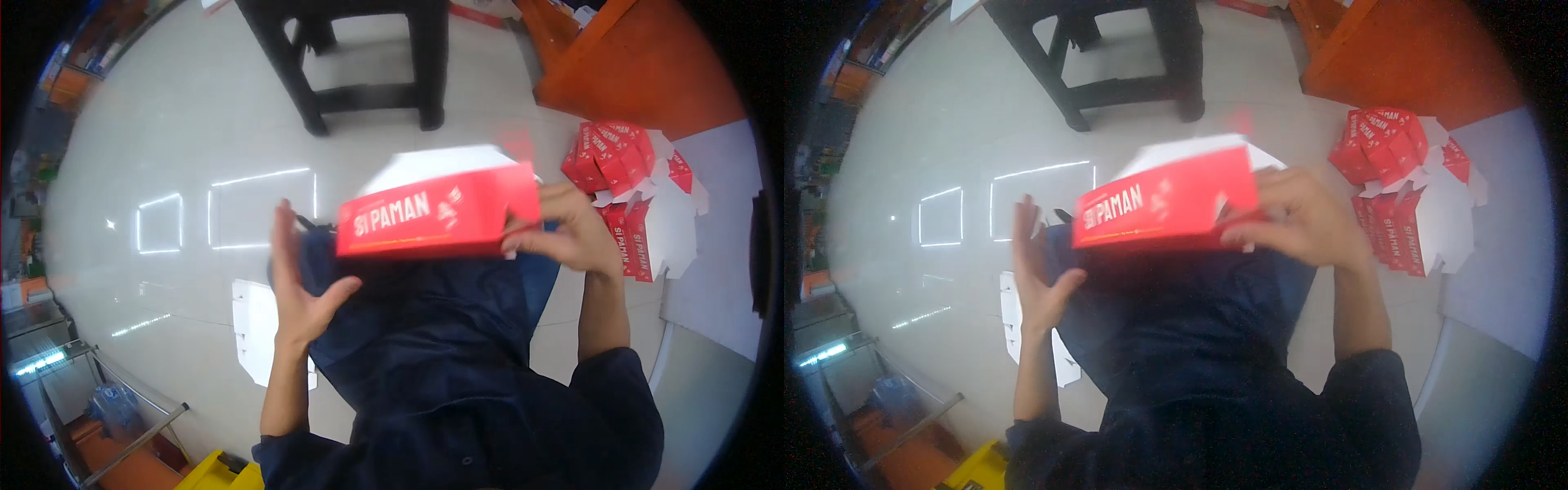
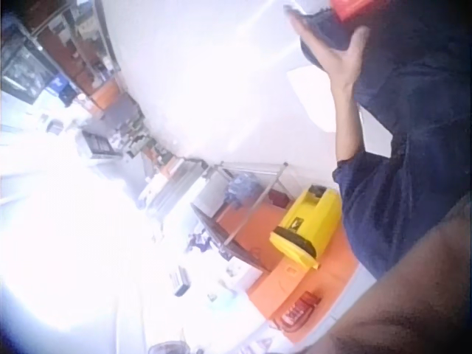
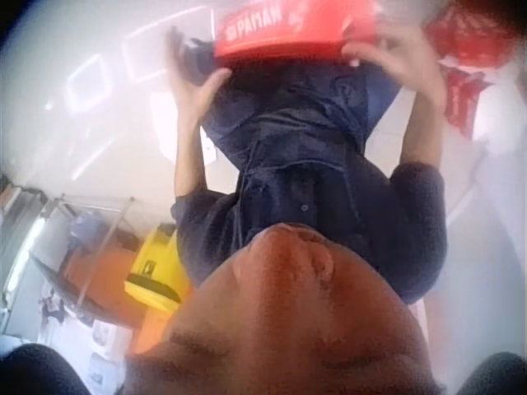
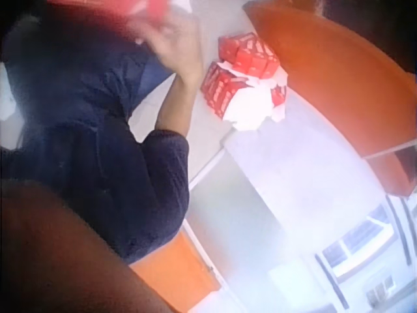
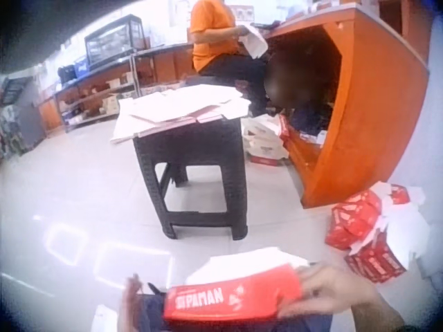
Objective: The person sits on the floor and folds flat white cardboard pieces into small rectangular boxes. They insert red printed paper inserts into the boxes and place the finished units into a stack on the floor.
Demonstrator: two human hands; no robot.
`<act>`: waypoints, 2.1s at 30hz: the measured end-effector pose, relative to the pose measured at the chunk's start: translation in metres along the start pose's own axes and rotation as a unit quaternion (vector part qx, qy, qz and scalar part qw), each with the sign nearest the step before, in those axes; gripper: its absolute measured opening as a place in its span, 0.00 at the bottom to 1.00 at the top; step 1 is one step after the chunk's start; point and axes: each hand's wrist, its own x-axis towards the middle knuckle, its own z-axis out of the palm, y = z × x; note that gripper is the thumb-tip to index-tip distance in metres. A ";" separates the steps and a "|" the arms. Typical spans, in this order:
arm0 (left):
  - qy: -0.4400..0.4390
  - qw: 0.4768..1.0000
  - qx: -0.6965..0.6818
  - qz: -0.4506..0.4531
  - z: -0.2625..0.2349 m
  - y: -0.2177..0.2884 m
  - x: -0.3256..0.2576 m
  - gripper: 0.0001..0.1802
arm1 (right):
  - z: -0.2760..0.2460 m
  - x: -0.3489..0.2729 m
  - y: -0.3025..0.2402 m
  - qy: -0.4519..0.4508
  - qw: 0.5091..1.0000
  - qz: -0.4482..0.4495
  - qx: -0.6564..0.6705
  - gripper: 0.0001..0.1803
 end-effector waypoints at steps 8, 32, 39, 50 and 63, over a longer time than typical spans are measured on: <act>-0.394 0.908 -0.003 -0.142 0.010 0.056 0.028 0.11 | 0.055 0.027 -0.019 -0.331 0.941 0.067 0.007 0.12; -0.227 0.969 0.075 0.065 0.042 0.044 -0.042 0.07 | 0.070 0.031 -0.027 -0.347 0.899 0.218 0.156 0.18; -0.222 0.972 0.065 -0.030 0.021 0.036 -0.029 0.06 | 0.057 0.030 -0.046 -0.006 0.993 -0.065 -0.097 0.16; -0.189 0.980 -0.015 -0.066 0.010 0.035 -0.023 0.06 | 0.096 -0.011 -0.011 0.044 0.996 0.062 0.047 0.22; -0.241 0.940 0.160 0.179 0.020 0.063 0.019 0.06 | 0.126 0.006 -0.002 0.136 0.977 -0.143 -0.085 0.17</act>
